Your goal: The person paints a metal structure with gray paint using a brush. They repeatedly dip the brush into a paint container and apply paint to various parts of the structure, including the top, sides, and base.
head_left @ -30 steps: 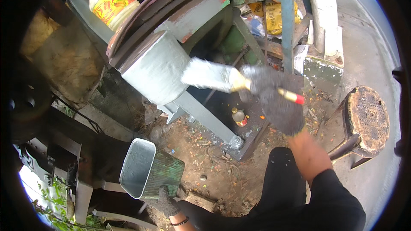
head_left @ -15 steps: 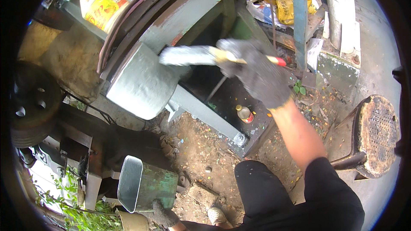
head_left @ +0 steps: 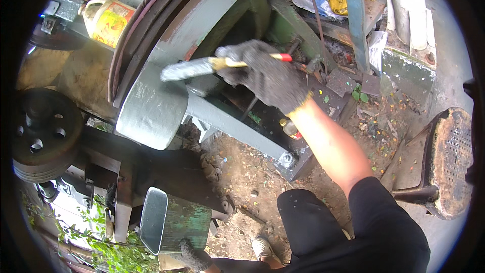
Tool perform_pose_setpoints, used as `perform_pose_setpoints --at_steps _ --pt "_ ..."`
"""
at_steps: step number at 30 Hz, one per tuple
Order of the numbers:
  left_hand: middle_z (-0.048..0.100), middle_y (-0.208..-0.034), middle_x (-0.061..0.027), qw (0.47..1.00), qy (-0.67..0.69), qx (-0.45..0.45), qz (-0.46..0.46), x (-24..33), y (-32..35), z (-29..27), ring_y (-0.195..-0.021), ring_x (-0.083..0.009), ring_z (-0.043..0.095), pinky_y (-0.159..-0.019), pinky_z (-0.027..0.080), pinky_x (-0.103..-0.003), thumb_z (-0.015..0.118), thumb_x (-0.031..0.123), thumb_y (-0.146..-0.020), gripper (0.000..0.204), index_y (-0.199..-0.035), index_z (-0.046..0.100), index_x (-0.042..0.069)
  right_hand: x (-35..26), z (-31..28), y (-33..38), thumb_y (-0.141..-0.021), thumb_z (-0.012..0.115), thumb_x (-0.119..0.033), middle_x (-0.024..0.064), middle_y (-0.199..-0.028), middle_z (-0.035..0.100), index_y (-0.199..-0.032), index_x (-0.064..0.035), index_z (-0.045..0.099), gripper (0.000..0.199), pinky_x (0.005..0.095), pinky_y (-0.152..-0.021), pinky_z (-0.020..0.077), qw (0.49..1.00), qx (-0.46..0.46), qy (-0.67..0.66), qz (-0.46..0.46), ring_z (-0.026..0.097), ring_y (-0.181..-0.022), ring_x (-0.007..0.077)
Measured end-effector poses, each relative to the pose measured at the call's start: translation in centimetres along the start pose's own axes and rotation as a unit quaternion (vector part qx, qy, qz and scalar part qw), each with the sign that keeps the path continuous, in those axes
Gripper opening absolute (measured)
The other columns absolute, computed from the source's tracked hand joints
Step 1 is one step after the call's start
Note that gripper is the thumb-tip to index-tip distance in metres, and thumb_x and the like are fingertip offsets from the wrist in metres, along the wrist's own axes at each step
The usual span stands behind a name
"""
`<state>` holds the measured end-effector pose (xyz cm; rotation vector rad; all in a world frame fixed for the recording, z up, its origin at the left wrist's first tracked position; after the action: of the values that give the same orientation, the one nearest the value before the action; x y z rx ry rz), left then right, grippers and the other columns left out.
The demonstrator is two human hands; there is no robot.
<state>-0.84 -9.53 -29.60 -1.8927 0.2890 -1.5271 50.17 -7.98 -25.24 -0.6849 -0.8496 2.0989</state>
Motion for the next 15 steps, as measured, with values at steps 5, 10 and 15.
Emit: perform_pose_setpoints --at_steps 5,10,15 --pt "0.055 -0.148 -0.0158 1.0 -0.009 0.0 0.0 -0.8 -0.3 0.1 -0.132 -0.0281 0.055 -0.113 0.048 -0.042 0.066 0.024 -0.091 0.078 -0.16 0.039 -0.001 2.4 0.8 -2.9 -0.105 0.065 -0.014 0.0204 -0.128 0.071 -0.111 0.0026 0.069 0.018 0.0452 -0.092 0.0669 0.997 0.011 -0.031 0.071 0.072 -0.116 0.0339" --pt "0.049 -0.156 -0.0144 0.995 -0.097 0.0 0.026 0.4 -0.7 -0.1 -0.138 -0.0268 0.051 -0.117 0.045 -0.045 0.069 0.027 -0.093 0.085 -0.163 0.032 -0.001 3.2 -4.3 2.2 -0.104 0.067 -0.018 0.022 -0.128 0.07 -0.108 0.0015 0.067 0.02 0.0441 -0.092 0.0672 0.995 0.027 -0.062 0.069 0.072 -0.114 0.0338" --pt "0.053 -0.15 -0.0158 0.999 -0.019 -0.009 -0.037 -1.5 -2.7 -3.6 -0.129 -0.0272 0.055 -0.111 0.048 -0.045 0.071 0.022 -0.093 0.081 -0.161 0.034 0.0 2.9 -1.4 -2.9 -0.107 0.063 -0.019 0.0209 -0.127 0.071 -0.113 0.0022 0.067 0.022 0.0398 -0.092 0.0662 0.991 0.032 -0.131 0.011 0.075 -0.106 0.031"
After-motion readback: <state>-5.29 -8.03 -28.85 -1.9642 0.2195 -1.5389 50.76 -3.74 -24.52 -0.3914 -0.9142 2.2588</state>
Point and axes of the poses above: each hand's wrist, its own y-axis away from the middle knuckle, its own z-axis out of the palm, x = y × z, the point moved 6 cm from there along -y, towards the middle knuckle
